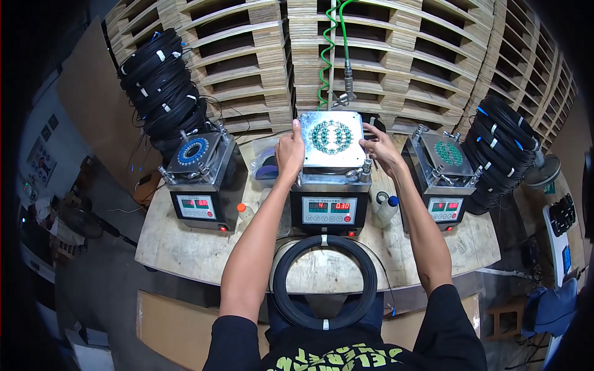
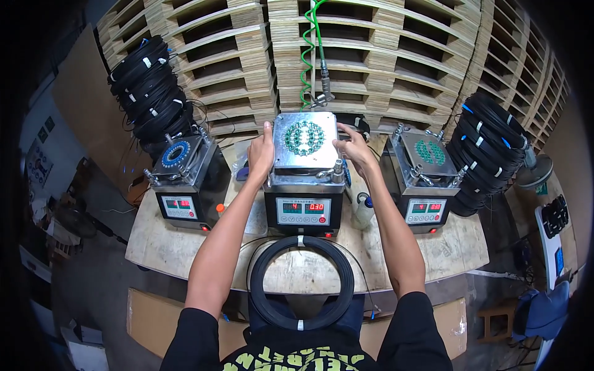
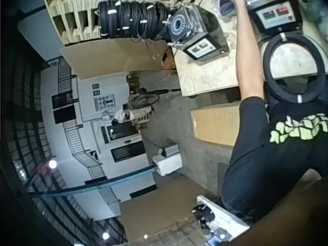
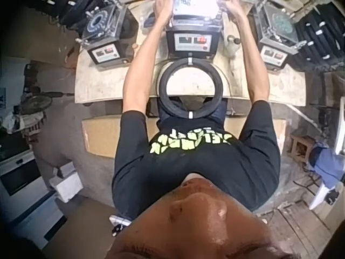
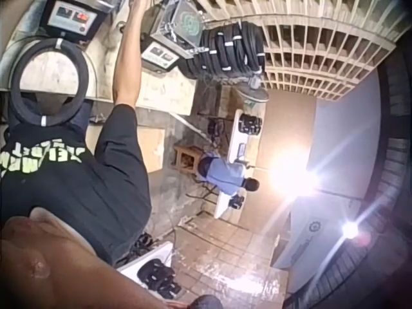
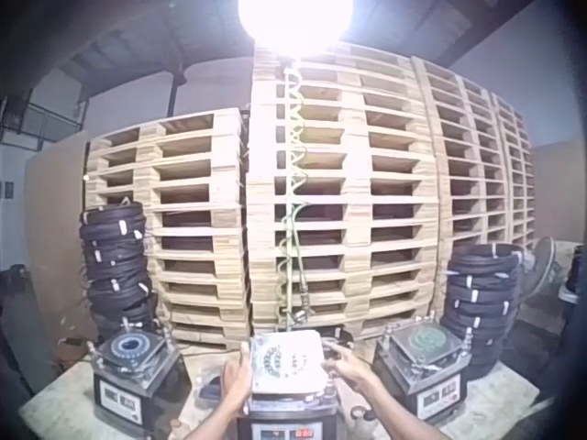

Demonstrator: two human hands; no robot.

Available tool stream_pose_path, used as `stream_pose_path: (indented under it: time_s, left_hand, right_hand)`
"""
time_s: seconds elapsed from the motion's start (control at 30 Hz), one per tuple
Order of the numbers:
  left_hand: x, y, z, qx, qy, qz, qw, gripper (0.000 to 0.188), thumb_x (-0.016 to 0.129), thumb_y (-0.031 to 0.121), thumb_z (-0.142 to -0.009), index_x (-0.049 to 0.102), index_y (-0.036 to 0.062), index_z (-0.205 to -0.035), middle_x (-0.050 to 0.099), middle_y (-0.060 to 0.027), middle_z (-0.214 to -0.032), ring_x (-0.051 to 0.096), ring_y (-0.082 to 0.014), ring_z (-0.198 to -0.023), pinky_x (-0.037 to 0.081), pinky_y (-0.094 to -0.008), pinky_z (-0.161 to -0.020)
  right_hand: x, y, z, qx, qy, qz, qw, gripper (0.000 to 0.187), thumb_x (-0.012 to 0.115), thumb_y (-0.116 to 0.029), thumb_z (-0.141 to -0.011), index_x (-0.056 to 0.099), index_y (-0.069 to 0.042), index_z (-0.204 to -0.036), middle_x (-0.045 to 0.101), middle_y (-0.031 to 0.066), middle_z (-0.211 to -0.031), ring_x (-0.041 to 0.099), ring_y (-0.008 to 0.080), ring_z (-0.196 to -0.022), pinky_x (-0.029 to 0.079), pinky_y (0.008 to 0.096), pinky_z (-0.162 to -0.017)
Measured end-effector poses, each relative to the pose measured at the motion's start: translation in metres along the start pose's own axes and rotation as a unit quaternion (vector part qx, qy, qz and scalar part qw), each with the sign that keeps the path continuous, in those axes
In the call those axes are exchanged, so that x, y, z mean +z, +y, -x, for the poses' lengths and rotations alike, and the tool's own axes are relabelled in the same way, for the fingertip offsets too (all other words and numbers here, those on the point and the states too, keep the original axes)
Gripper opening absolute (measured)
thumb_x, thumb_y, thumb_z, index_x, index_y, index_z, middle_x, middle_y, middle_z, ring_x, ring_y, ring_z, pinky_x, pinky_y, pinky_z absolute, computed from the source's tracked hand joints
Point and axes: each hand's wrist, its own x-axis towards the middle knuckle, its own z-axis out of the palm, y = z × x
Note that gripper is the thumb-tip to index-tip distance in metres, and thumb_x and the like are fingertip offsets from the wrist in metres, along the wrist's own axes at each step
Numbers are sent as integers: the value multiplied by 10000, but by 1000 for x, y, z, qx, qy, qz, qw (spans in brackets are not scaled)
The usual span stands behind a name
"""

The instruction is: Operating and monitoring cable winding machines while adjusting the cable bundles and checking digital displays.

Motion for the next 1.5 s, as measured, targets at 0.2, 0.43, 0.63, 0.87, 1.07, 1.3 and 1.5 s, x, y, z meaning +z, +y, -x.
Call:
stream_pose_path:
  time_s: [0.2, 0.43, 0.63, 0.87, 1.07, 1.3, 1.5]
  left_hand:
    - [1, 4, 3, -27, -12, 27, 999, 727, 320, 566, -1034, 650, -64, -883, 673, -302, -930, 611, -504, -971, 438, -533, -888]
    - [9, -8, -5, -23, 35, -14, 999, 653, 369, 522, -1026, 684, -39, -915, 684, -294, -964, 620, -494, -989, 457, -519, -882]
    - [10, -10, -8, -21, 0, -51, 998, 549, 443, 465, -993, 736, 2, -962, 703, -262, -1032, 639, -476, -1028, 467, -549, -907]
    - [15, -10, -5, -63, -20, -106, 992, 450, 516, 424, -958, 641, 19, -1108, 694, -245, -1111, 633, -443, -1103, 419, -587, -950]
    - [23, -31, -13, -27, 38, -12, 999, 352, 573, 337, -961, 521, 39, -1143, 684, -238, -1057, 657, -402, -1020, 486, -468, -886]
    - [3, -51, 15, 114, 129, 166, 971, 190, 569, 124, -983, 498, 7, -1115, 609, -150, -927, 603, -281, -830, 477, -408, -787]
    - [-68, -135, 122, 183, 32, 27, 982, 130, 528, 91, -1002, 534, -20, -1069, 583, -175, -975, 594, -294, -890, 477, -377, -802]
  right_hand:
    - [-7, 6, -5, 22, -14, -1, 1000, 657, 644, -39, -895, 418, -79, -1511, 666, 53, -979, 571, 100, -847, 414, 249, -681]
    - [0, -5, 3, 18, 5, 58, 998, 634, 695, -95, -850, 498, -65, -1451, 653, 53, -937, 545, 110, -845, 338, 261, -618]
    - [-5, 12, -4, 49, -7, 55, 997, 640, 695, -125, -821, 522, -55, -1432, 656, 125, -1117, 600, 175, -919, 457, 322, -774]
    - [-2, 18, -9, 1, 25, 72, 997, 685, 720, -70, -833, 424, -123, -1448, 620, 83, -908, 521, 144, -746, 375, 304, -611]
    - [-4, 24, -4, 12, 59, 110, 992, 695, 775, -177, -827, 404, -115, -1411, 617, 82, -902, 485, 136, -716, 359, 295, -595]
    - [-14, 65, 55, -12, 134, 97, 986, 518, 700, -217, -900, 435, -60, -1315, 654, 114, -920, 615, 186, -864, 490, 353, -787]
    - [-33, 109, 148, -173, 86, 242, 951, 119, 544, -10, -892, 645, 20, -948, 612, 105, -759, 588, 167, -646, 470, 325, -627]
